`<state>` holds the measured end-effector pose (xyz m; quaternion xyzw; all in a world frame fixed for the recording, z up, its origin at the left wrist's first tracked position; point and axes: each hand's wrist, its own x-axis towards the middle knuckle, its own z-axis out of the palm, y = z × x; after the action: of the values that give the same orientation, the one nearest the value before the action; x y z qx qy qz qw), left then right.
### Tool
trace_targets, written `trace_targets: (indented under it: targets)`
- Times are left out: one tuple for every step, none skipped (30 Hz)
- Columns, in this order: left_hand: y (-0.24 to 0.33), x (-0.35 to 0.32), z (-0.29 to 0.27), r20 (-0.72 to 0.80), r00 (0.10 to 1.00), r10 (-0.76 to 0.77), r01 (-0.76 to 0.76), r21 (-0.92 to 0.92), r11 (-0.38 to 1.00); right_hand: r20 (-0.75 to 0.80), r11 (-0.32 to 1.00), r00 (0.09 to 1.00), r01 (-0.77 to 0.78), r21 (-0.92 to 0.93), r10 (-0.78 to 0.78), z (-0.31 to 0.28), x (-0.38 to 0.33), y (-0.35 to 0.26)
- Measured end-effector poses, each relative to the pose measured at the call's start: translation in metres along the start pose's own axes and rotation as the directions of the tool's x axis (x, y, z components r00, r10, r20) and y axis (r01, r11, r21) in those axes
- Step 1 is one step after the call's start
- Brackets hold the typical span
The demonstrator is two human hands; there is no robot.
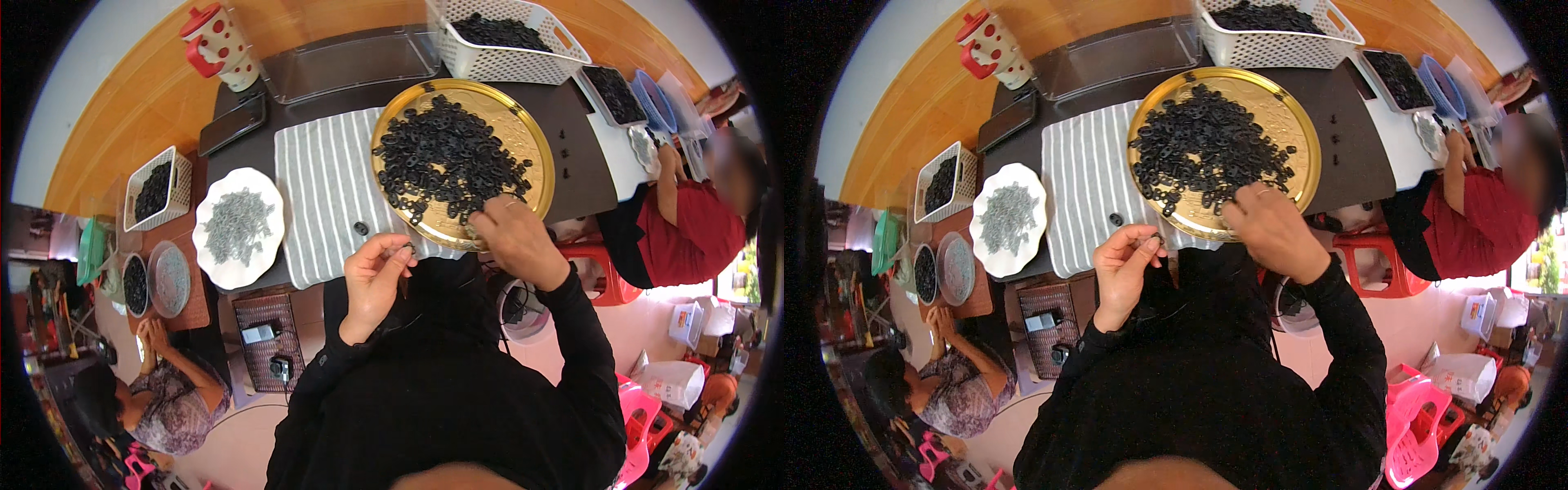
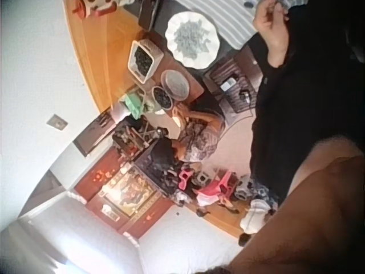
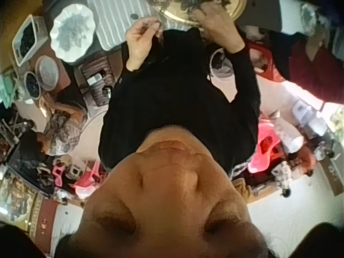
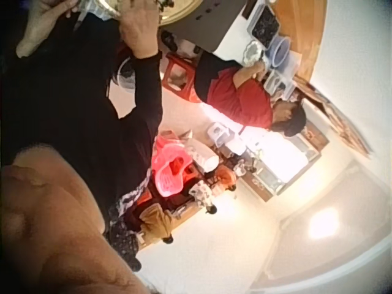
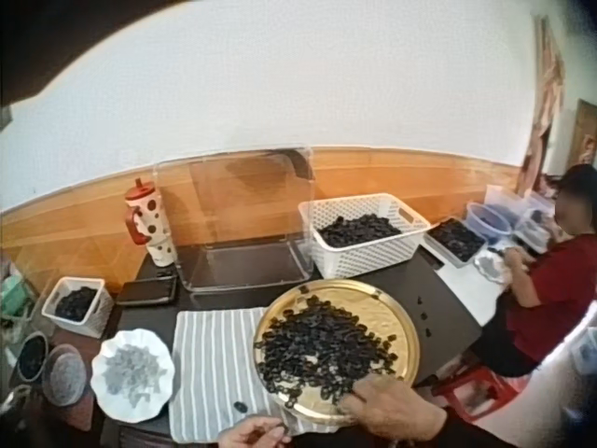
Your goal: The person assembles plastic cord locks by joining small black components together by hand, repeatedly taking pieces from a tray and the tabletop. The person then picks up a piece of black fabric and lifts it.
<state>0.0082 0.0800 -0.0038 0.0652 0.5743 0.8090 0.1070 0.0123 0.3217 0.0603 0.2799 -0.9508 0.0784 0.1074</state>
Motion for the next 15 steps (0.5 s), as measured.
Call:
trace_targets:
  targets:
    - [0.001,0.0,0.0,0.006,1.0,-0.002,0.002,0.014,1.0,-0.053,0.998,0.997,-0.052,0.044,0.054,-0.002,0.0,0.001]
    - [0.002,0.0,0.001,-0.009,1.0,0.003,-0.003,0.019,1.0,-0.056,0.998,0.998,-0.037,0.052,0.04,-0.001,-0.001,0.001]
    - [0.004,0.0,0.003,-0.001,1.0,0.003,-0.003,0.0,1.0,-0.131,0.976,0.984,-0.093,0.194,0.12,-0.001,-0.002,0.0]
    - [0.006,0.0,0.003,0.008,1.0,0.003,-0.003,-0.02,1.0,-0.191,0.932,0.959,-0.137,0.337,0.21,0.001,-0.002,-0.001]
    - [0.007,0.0,0.004,0.027,1.0,-0.007,0.007,-0.031,0.999,-0.22,0.848,0.933,-0.139,0.511,0.285,0.004,-0.002,-0.007]
    - [0.007,0.001,0.004,0.026,1.0,-0.007,0.008,-0.031,0.999,-0.219,0.848,0.933,-0.139,0.512,0.285,0.008,0.001,-0.014]
    - [0.007,0.001,0.005,0.046,0.999,-0.003,0.005,-0.042,0.999,-0.205,0.712,0.915,-0.115,0.692,0.347,0.013,0.004,-0.022]
    - [0.009,0.001,0.006,0.071,0.998,0.002,0.002,-0.055,0.998,-0.18,0.545,0.896,-0.08,0.835,0.406,0.016,0.008,-0.031]
    - [0.009,0.002,0.007,0.072,0.997,0.002,0.002,-0.054,0.999,-0.114,0.434,0.885,-0.107,0.894,0.452,0.022,0.011,-0.041]
    - [0.01,0.002,0.007,0.077,0.997,0.015,-0.01,-0.072,0.997,-0.083,0.395,0.881,-0.123,0.91,0.465,0.028,0.016,-0.048]
    - [0.012,0.002,0.007,0.079,0.996,0.029,-0.022,-0.09,0.996,-0.075,0.349,0.876,-0.11,0.931,0.476,0.034,0.021,-0.055]
    - [0.013,0.001,0.008,0.077,0.997,0.031,-0.024,-0.089,0.996,-0.067,0.303,0.871,-0.096,0.948,0.487,0.039,0.023,-0.06]
    - [0.014,0.001,0.008,0.071,0.997,0.04,-0.032,-0.103,0.994,-0.068,0.303,0.872,-0.095,0.948,0.484,0.041,0.024,-0.063]
    - [0.016,0.0,0.009,0.061,0.997,0.049,-0.042,-0.117,0.992,-0.088,0.322,0.873,-0.082,0.943,0.48,0.043,0.025,-0.065]
    - [0.016,0.0,0.008,0.055,0.997,0.052,-0.045,-0.117,0.992,-0.108,0.341,0.874,-0.069,0.937,0.475,0.044,0.026,-0.067]
